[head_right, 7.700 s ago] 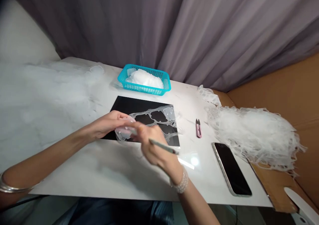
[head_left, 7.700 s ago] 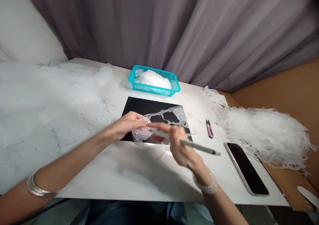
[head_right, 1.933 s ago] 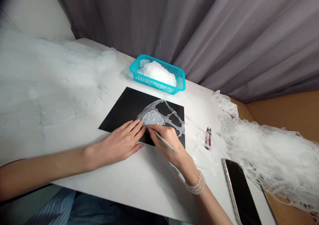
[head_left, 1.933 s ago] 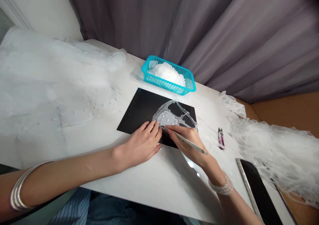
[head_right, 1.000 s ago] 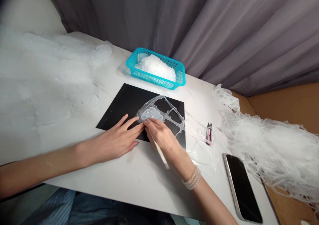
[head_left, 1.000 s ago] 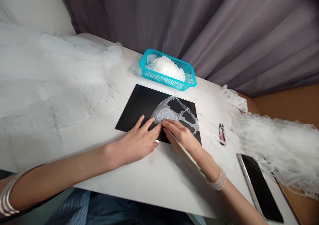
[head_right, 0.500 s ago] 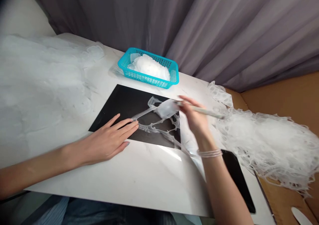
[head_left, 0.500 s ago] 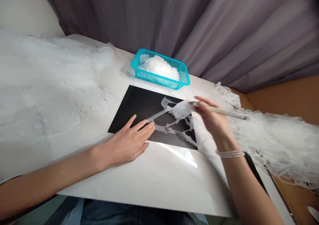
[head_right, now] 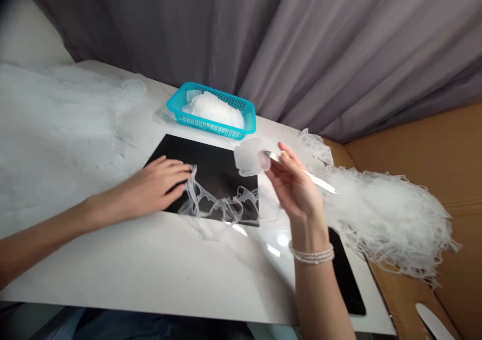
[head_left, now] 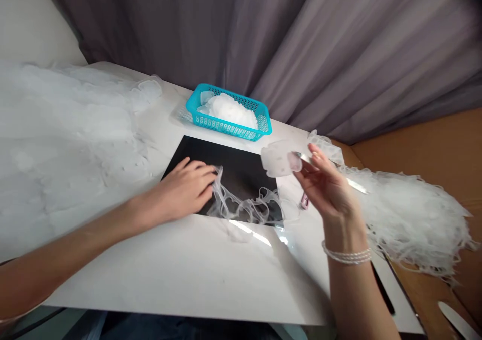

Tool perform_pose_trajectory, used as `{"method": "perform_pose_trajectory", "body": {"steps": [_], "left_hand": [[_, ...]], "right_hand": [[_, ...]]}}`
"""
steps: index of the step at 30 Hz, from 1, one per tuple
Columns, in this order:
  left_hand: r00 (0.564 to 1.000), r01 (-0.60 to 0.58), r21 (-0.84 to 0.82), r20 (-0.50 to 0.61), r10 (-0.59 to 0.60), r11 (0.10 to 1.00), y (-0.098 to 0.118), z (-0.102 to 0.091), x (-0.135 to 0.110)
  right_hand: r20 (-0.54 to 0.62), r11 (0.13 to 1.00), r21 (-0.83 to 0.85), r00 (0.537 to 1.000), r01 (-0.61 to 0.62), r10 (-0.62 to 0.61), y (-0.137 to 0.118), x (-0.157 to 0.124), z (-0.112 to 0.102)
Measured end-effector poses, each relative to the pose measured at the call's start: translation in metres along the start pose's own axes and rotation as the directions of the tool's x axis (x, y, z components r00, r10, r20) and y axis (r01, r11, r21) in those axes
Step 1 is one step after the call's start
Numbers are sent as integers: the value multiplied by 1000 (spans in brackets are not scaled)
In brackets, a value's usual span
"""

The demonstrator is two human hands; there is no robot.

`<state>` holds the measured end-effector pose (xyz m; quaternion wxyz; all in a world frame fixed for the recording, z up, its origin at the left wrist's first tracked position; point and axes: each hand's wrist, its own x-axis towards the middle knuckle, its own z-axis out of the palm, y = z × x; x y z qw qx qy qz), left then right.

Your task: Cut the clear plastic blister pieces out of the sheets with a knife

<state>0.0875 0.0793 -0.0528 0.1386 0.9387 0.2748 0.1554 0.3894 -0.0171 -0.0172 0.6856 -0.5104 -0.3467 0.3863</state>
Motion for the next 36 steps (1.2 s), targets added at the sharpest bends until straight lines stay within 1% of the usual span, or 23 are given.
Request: {"method": "perform_pose_trajectory", "body": {"steps": [1,2,3,6,7,8,9,10,11,12,13,14,15,16,17,18,20,22,25,27,29,33,36], "left_hand": [[995,64,-55,-68,-68,996,-5,-7,9],[978,131,-116,-149,-148,985,-9,-15,16],[944,192,-173,-236,-230,966,-13,-23,22],[788,314,-269,-461,-408,911,-10,-43,27],[756,329,-320,-475,-451,889,-6,-47,25],[753,322,-418,-431,-497,850,1,-49,22],[779,302,-564,-319,-540,769,8,-49,20],[825,293,-728,-136,-549,620,15,-47,17],[869,316,-859,90,-487,404,21,-44,15],[886,369,-914,292,-359,167,26,-40,14],[878,427,-903,425,-219,-39,30,-35,13],[862,470,-863,494,-115,-188,31,-31,13],[850,489,-825,523,-55,-285,31,-27,13],[850,483,-805,525,-35,-345,30,-24,13],[855,469,-799,517,-34,-377,27,-22,13],[860,460,-799,510,-31,-387,24,-21,12],[867,465,-812,498,-2,-352,18,-21,11],[877,471,-844,479,31,-256,13,-22,9],[888,460,-881,455,69,-110,10,-24,8],[891,452,-889,447,79,-76,10,-24,7],[894,443,-896,439,86,-25,10,-23,7],[899,402,-891,428,93,209,9,-22,6],[900,387,-879,426,92,279,9,-20,5]], "right_hand": [[28,999,30,999,-24,23,2,-4,15],[55,998,52,998,-44,41,3,-8,27],[76,996,64,996,-54,49,4,-12,36],[82,998,66,997,-9,3,8,-23,52],[69,998,48,997,35,-38,10,-26,55],[54,996,15,995,88,-89,12,-30,58],[42,989,-35,989,146,-145,14,-33,61],[43,975,-104,980,197,-194,17,-38,65],[62,955,-185,972,233,-225,19,-42,70],[107,933,-265,969,245,-224,21,-48,75],[174,913,-331,966,240,-191,22,-53,80],[252,901,-374,959,219,-128,23,-59,84],[325,900,-394,944,186,-53,22,-63,88],[378,910,-386,926,149,8,21,-67,90],[401,928,-353,915,118,37,19,-69,90],[390,948,-305,920,96,32,17,-70,90],[267,975,-205,963,87,-30,14,-66,84],[95,986,-140,993,88,-75,12,-57,73],[-74,995,-87,995,53,-60,16,-42,56],[-111,999,-46,993,29,-34,20,-36,48],[-110,1000,-11,994,7,-8,22,-33,45],[-88,1000,28,996,-7,9,23,-34,51],[-94,1000,17,995,20,-19,23,-36,56]]}}
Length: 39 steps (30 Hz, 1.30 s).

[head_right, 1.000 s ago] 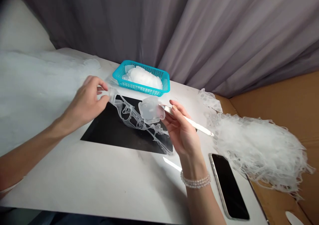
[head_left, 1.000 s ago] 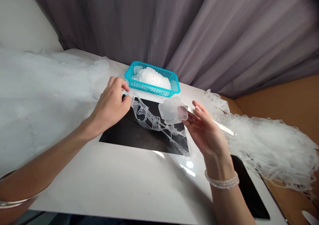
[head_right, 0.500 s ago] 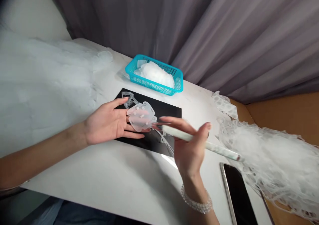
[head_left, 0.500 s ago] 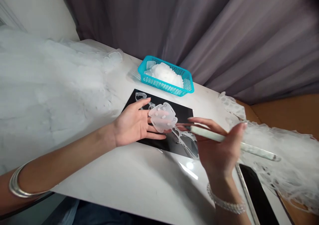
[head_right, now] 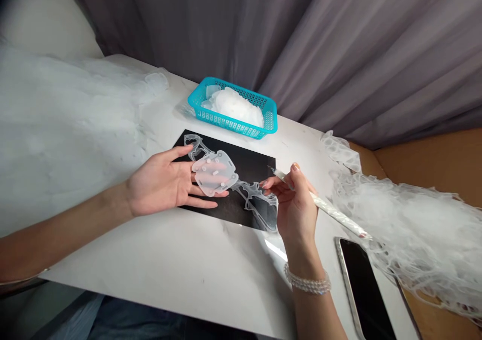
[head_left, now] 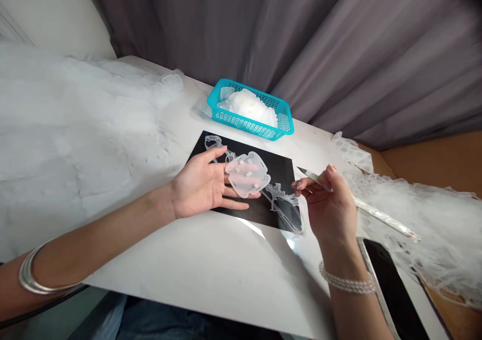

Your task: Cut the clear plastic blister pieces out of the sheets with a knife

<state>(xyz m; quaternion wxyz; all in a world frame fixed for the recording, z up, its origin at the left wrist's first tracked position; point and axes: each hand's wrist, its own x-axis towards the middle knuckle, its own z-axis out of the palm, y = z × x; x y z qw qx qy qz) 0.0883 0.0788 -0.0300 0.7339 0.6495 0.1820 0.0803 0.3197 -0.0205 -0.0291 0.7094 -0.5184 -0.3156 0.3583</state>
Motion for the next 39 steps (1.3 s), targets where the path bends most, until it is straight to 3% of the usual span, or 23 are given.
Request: {"method": "perform_pose_trajectory", "body": {"steps": [5,11,20,24,29,35,39], "left_hand": [[1000,1,-43,-24,-2,999,-2,1,1],[993,58,-389,-76,-95,919,-5,1,3],[992,76,-383,-60,-107,921,-11,-3,5],[990,82,-556,-50,-132,827,-11,0,5],[971,91,-760,-74,-226,643,-10,6,6],[977,120,-786,-15,-213,606,-11,9,6],[976,122,-783,-19,-219,610,-10,11,6]], "right_hand": [[-6,1000,-16,1000,19,-19,1,0,0],[21,1000,10,1000,10,-10,4,5,-8],[-11,998,49,999,-39,40,14,11,-22],[-20,996,29,996,-84,85,12,10,-18],[-21,981,-151,993,-119,117,12,2,-5],[205,865,-499,963,-51,175,21,-10,7],[300,826,-563,925,-26,233,21,-14,11]]}}
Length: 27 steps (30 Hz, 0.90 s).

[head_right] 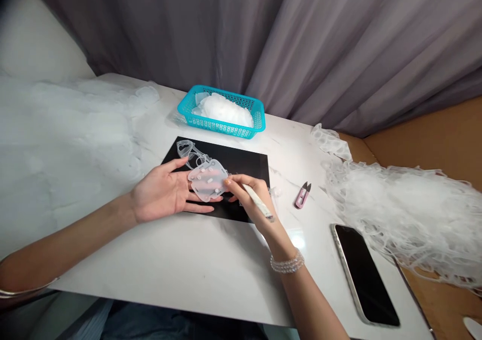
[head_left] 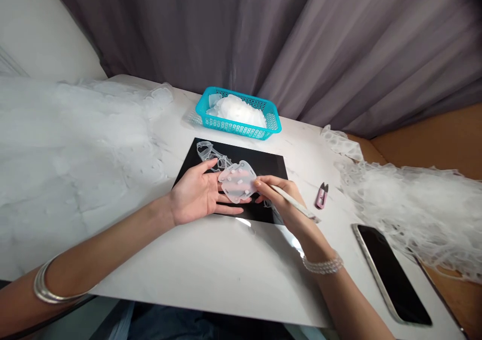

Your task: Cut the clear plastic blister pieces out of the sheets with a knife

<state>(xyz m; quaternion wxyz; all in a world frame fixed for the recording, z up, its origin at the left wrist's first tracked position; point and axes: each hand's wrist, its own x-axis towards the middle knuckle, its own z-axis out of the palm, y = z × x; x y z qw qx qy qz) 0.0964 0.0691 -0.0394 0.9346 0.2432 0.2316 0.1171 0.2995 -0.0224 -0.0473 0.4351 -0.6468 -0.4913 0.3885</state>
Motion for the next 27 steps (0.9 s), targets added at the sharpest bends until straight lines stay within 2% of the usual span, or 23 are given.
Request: {"method": "perform_pose_trajectory", "body": {"steps": [2,4,6,7,9,11,12,13,15,17,19,22,27], "left_hand": [[999,-6,-2,-36,6,1000,-1,1,0],[991,-29,-6,-128,28,1000,-1,2,1],[972,-55,-16,-230,50,998,-3,1,2],[965,-63,-25,-256,55,998,-3,1,3],[971,-69,-46,-234,57,997,-4,0,4],[984,-68,-52,-171,58,996,-5,0,4],[987,-68,-46,-152,60,997,-5,0,5],[987,-70,-38,-147,64,997,-5,0,5],[984,-76,-21,-161,72,997,-5,0,5],[982,-84,-3,-170,82,996,-5,0,5],[983,-92,15,-158,93,996,-5,0,5],[985,-103,33,-138,107,994,-7,-1,4],[985,-110,25,-128,112,994,-7,-3,5]], "right_hand": [[-28,999,18,999,32,-31,0,0,0],[-126,996,4,988,90,-89,1,1,0],[-234,981,-115,955,159,-182,3,0,3],[-251,958,-202,935,203,-251,4,-1,5],[-155,880,-354,907,318,-391,4,-4,10],[-9,808,-398,879,435,-477,1,-7,13],[21,800,-394,874,453,-485,0,-9,13],[-2,812,-387,880,437,-475,-2,-10,12],[-166,873,-346,894,342,-416,-5,-10,5],[-339,935,-240,881,260,-332,-5,-8,-5],[-423,964,-98,867,247,-265,-2,-4,-13],[-421,969,38,884,244,-206,1,1,-18],[-385,975,29,903,220,-192,0,0,-13]]}}
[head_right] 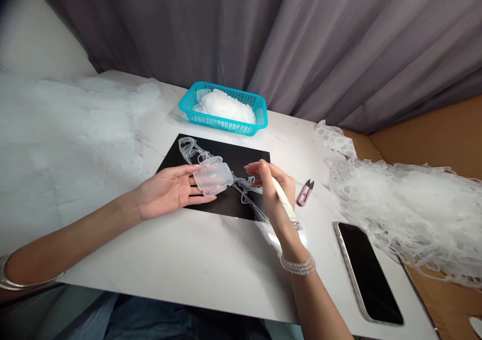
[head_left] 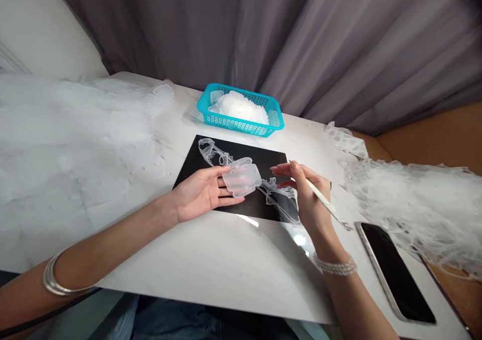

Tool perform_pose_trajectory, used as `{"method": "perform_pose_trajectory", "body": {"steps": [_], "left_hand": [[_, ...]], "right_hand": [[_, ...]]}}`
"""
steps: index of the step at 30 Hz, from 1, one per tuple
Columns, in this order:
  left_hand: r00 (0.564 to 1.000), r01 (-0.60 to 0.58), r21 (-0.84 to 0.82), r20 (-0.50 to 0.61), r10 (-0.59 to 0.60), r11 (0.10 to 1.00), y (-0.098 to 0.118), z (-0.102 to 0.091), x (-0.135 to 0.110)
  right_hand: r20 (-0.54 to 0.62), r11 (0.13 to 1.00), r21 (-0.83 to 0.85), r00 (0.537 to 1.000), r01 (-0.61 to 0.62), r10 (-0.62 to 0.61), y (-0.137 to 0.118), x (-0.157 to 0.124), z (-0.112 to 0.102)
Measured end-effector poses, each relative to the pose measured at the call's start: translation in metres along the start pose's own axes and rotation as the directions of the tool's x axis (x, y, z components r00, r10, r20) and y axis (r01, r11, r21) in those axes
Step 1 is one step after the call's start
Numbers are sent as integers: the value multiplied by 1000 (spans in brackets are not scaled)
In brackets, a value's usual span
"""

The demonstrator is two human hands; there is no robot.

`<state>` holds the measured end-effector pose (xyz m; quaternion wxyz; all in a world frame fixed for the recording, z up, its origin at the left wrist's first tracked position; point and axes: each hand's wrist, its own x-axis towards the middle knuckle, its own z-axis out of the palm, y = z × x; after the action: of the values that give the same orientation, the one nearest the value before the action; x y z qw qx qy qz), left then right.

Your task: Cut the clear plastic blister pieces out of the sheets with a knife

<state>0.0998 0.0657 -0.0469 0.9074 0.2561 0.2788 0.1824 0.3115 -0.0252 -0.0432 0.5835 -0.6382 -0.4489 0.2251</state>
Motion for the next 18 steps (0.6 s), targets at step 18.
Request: {"method": "perform_pose_trajectory", "body": {"steps": [18], "left_hand": [[531,-443,817,-93,842,369,132,20,78]], "right_hand": [[44,978,-206,999,39,-30,0,7,-12]]}}
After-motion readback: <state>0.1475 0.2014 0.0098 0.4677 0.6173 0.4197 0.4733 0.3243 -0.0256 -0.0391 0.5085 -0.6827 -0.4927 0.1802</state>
